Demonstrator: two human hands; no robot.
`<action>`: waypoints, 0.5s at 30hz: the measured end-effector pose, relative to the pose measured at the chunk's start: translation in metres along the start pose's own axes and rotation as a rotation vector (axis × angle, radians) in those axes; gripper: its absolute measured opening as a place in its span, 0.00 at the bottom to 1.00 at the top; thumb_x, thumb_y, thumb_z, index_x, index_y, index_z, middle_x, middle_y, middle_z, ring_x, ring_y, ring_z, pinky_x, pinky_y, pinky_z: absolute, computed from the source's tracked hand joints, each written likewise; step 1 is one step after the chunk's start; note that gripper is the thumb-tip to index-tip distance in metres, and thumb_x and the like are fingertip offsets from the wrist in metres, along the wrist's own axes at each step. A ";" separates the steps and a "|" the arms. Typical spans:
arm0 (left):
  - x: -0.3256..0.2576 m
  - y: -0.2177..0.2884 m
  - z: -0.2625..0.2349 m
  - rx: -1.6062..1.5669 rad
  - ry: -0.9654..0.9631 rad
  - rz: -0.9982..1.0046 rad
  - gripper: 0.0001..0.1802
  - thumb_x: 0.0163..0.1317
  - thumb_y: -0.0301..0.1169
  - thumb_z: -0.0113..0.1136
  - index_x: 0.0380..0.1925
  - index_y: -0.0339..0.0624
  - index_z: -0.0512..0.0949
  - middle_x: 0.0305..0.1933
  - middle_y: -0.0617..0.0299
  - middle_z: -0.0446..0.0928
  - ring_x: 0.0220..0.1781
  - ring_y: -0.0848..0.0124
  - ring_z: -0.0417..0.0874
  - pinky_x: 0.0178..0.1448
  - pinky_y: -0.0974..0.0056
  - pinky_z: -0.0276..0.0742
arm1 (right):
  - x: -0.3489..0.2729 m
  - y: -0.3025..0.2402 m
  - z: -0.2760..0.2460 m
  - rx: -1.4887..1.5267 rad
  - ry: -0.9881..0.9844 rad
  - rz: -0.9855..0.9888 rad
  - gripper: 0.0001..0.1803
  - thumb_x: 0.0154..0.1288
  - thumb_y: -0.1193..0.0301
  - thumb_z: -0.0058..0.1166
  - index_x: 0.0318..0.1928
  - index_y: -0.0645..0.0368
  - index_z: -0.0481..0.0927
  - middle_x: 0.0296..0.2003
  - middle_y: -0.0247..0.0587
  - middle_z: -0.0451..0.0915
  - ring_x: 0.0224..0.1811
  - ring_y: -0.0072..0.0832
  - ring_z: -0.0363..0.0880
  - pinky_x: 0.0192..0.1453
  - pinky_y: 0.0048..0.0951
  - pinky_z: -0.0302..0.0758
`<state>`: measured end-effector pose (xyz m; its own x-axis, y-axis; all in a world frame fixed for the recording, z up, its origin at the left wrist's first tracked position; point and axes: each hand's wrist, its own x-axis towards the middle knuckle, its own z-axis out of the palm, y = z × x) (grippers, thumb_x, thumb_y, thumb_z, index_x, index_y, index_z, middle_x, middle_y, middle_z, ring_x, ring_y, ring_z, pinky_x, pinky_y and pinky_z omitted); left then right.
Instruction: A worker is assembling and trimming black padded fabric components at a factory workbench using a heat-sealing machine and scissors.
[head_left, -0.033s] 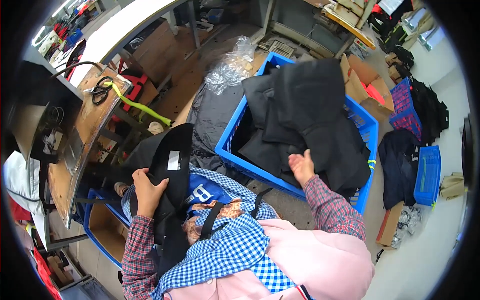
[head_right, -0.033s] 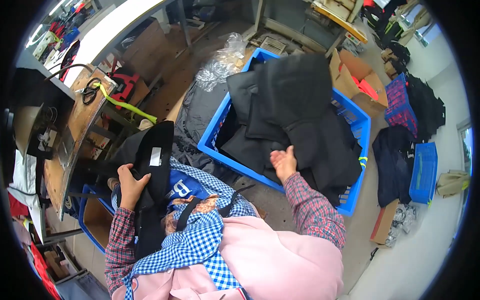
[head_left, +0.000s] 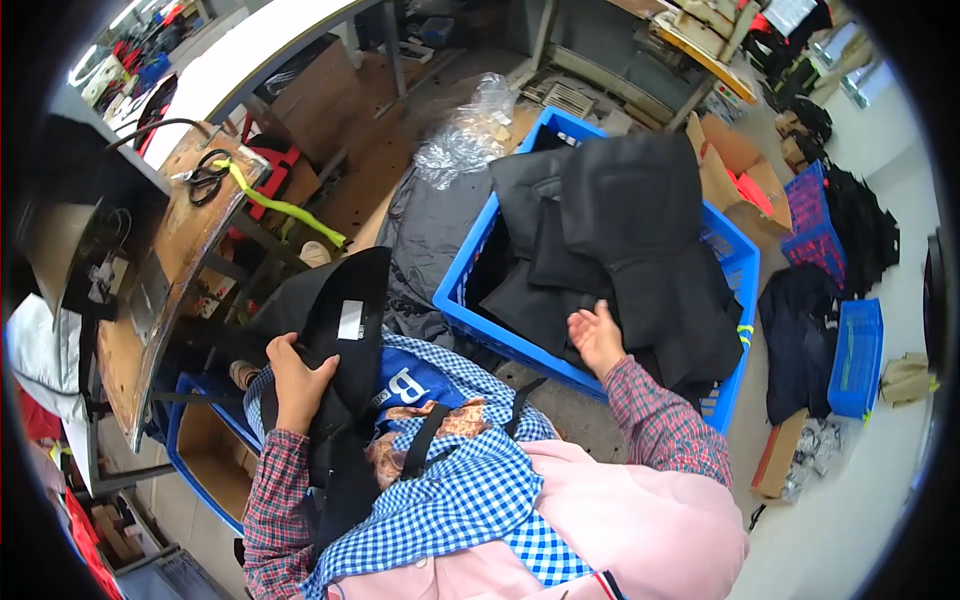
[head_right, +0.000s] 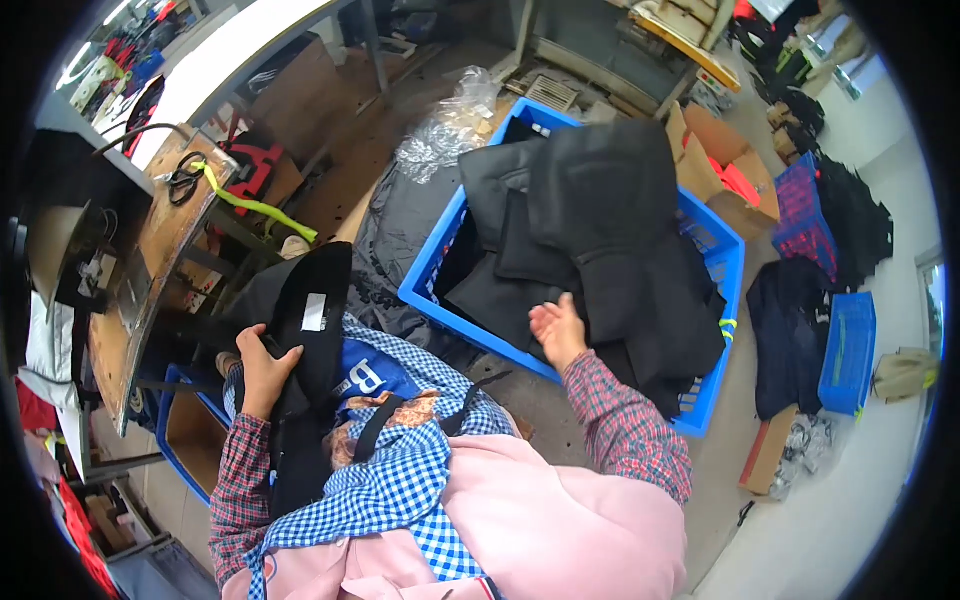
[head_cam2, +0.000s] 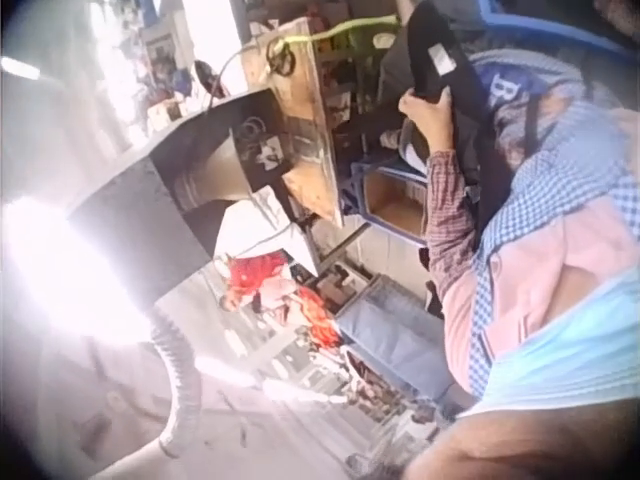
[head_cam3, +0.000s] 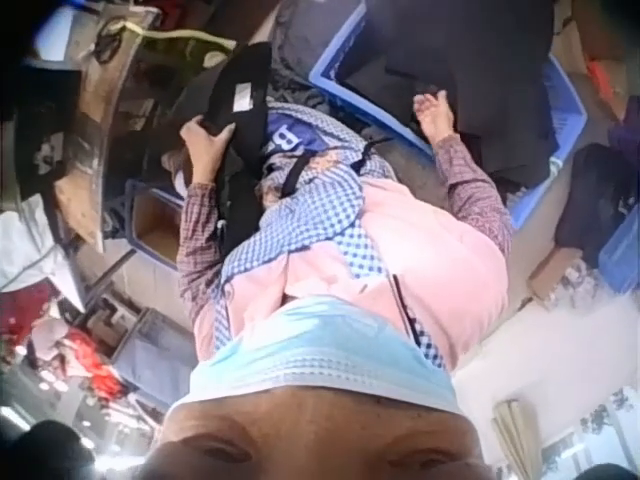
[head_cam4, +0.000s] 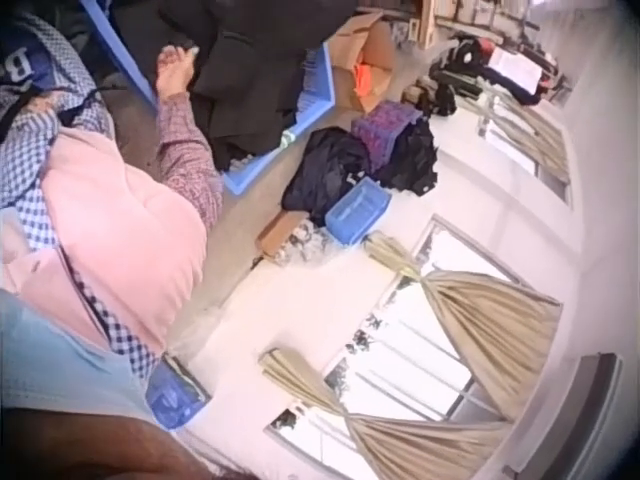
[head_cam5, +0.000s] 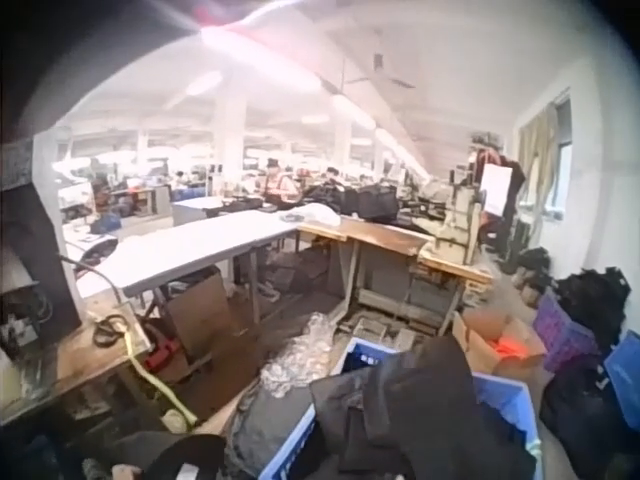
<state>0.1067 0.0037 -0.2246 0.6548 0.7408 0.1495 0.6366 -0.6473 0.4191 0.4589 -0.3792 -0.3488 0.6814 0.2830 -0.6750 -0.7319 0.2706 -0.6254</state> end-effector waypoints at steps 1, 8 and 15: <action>-0.009 -0.009 -0.002 -0.079 0.063 -0.025 0.38 0.46 0.35 0.74 0.54 0.30 0.67 0.55 0.43 0.66 0.60 0.49 0.69 0.67 0.57 0.67 | -0.036 0.000 0.052 -0.142 -0.027 0.039 0.26 0.75 0.48 0.48 0.46 0.62 0.78 0.36 0.42 0.83 0.33 0.28 0.83 0.37 0.28 0.81; -0.036 -0.008 -0.017 -0.815 -0.069 -0.618 0.51 0.48 0.26 0.69 0.69 0.28 0.49 0.68 0.34 0.61 0.64 0.52 0.73 0.66 0.55 0.72 | -0.221 -0.091 0.238 -0.318 -1.247 -1.456 0.22 0.79 0.53 0.40 0.53 0.60 0.76 0.42 0.50 0.77 0.30 0.39 0.76 0.32 0.36 0.75; -0.032 0.018 -0.083 -0.976 -0.452 -0.550 0.36 0.48 0.19 0.57 0.62 0.24 0.67 0.62 0.48 0.75 0.59 0.68 0.76 0.53 0.70 0.73 | -0.315 -0.158 0.259 -0.011 -1.604 -2.031 0.26 0.80 0.47 0.31 0.75 0.22 0.55 0.46 0.30 0.67 0.36 0.26 0.70 0.35 0.32 0.69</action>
<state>0.0632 -0.0171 -0.1473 0.6003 0.6187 -0.5068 0.4274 0.2874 0.8572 0.3611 -0.2732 0.0642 -0.2792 -0.0456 0.9592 0.3918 0.9065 0.1571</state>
